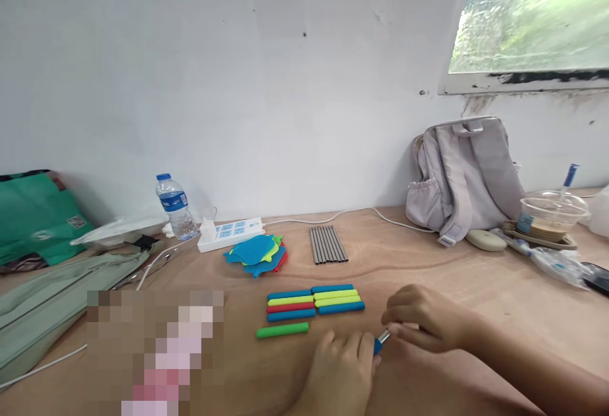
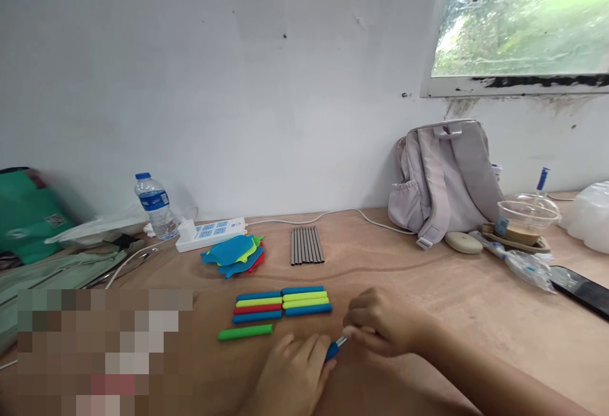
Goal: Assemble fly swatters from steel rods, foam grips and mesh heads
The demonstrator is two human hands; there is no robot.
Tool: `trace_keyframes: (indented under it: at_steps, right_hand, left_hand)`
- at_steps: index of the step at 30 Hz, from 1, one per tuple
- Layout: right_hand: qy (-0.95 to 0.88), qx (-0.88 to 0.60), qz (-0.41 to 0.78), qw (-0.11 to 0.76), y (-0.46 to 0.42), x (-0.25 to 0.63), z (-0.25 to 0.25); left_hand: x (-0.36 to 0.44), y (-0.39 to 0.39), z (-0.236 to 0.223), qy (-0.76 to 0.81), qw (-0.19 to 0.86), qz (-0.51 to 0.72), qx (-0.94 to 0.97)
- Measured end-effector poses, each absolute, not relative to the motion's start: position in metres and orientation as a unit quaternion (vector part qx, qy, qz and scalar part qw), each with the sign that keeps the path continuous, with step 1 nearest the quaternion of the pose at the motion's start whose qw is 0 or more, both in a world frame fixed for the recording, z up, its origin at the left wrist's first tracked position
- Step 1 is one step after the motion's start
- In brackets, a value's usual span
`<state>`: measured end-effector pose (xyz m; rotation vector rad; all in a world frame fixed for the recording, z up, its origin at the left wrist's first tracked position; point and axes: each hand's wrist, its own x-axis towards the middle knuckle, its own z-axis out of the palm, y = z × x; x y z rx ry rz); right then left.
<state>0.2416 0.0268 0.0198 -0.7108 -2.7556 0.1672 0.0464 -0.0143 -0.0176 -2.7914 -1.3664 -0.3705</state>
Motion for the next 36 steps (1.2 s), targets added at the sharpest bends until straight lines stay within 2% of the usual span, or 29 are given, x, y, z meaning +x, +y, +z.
trace_keyframes:
  at_steps: [3, 8, 13, 18, 23, 28, 31, 33, 36]
  right_hand:
    - [-0.942, -0.278, -0.002, 0.187, 0.050, 0.212, 0.035]
    - [-0.953, -0.258, -0.053, 0.147, 0.097, 0.117, 0.052]
    - [-0.969, -0.210, -0.099, 0.080, 0.126, 0.036, 0.037]
    - [-0.962, -0.233, -0.088, 0.114, 0.137, 0.013, 0.021]
    - [-0.929, -0.272, -0.058, 0.242, 0.145, 0.042, 0.037]
    - [-0.800, -0.337, 0.082, 0.489, 0.131, 0.115, 0.067]
    - [-0.705, -0.369, 0.130, 0.592, 0.106, 0.182, 0.078]
    - [-0.679, -0.421, 0.105, 0.592, 0.085, 0.230, 0.078]
    - [-0.711, -0.503, -0.023, 0.491, 0.051, 0.290, 0.060]
  left_hand:
    - [0.043, -0.014, -0.013, -0.458, 0.002, -0.107, -0.882]
    - [0.035, -0.012, -0.003, -0.430, 0.001, -0.083, -0.899]
    - [0.032, -0.010, -0.005, -0.391, 0.001, -0.094, -0.916]
    - [0.033, -0.010, -0.007, -0.393, 0.005, -0.100, -0.914]
    - [0.033, -0.009, -0.003, -0.396, -0.018, -0.096, -0.913]
    - [0.033, -0.010, 0.004, -0.402, -0.050, -0.083, -0.910]
    - [0.033, -0.011, 0.004, -0.415, -0.051, -0.088, -0.904]
    - [0.033, -0.011, 0.003, -0.426, -0.054, -0.098, -0.898]
    - [0.033, -0.010, 0.002, -0.435, -0.074, -0.113, -0.890]
